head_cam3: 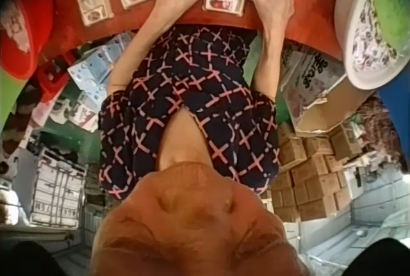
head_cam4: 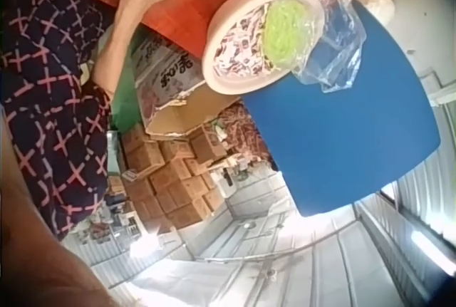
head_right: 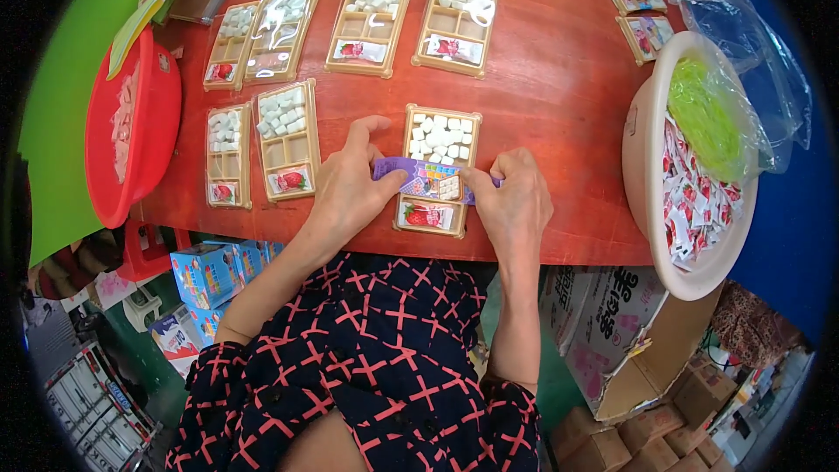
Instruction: Packaging small blocks into plastic trays and wrapping them with printed paper sleeves.
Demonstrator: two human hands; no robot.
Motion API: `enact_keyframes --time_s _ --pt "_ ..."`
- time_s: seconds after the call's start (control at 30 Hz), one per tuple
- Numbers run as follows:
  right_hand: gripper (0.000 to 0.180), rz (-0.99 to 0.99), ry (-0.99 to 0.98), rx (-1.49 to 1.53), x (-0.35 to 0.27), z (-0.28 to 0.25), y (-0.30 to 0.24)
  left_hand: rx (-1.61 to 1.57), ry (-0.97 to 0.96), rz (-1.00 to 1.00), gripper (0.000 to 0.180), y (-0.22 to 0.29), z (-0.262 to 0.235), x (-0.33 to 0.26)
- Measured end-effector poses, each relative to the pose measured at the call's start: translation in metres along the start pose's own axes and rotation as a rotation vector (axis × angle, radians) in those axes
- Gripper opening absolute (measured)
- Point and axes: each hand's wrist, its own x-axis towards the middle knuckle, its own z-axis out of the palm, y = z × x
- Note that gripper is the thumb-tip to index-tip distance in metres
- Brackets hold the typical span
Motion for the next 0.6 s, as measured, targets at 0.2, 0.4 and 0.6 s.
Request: enact_keyframes --time_s 0.2,0.4,0.6 --pt "0.040 -0.056 -0.005 -0.018 -0.014 -0.001 0.001 0.031 -0.052 0.051 0.047 -0.004 0.004 -0.007" --pt "0.040 0.144 0.044 -0.027 -0.082 -0.010 0.004 0.114 -0.107 0.309 0.048 -0.007 0.009 -0.035" --pt "0.042 0.345 0.037 0.043 -0.113 0.002 0.017 0.136 -0.198 0.360 0.051 -0.005 0.012 -0.035"
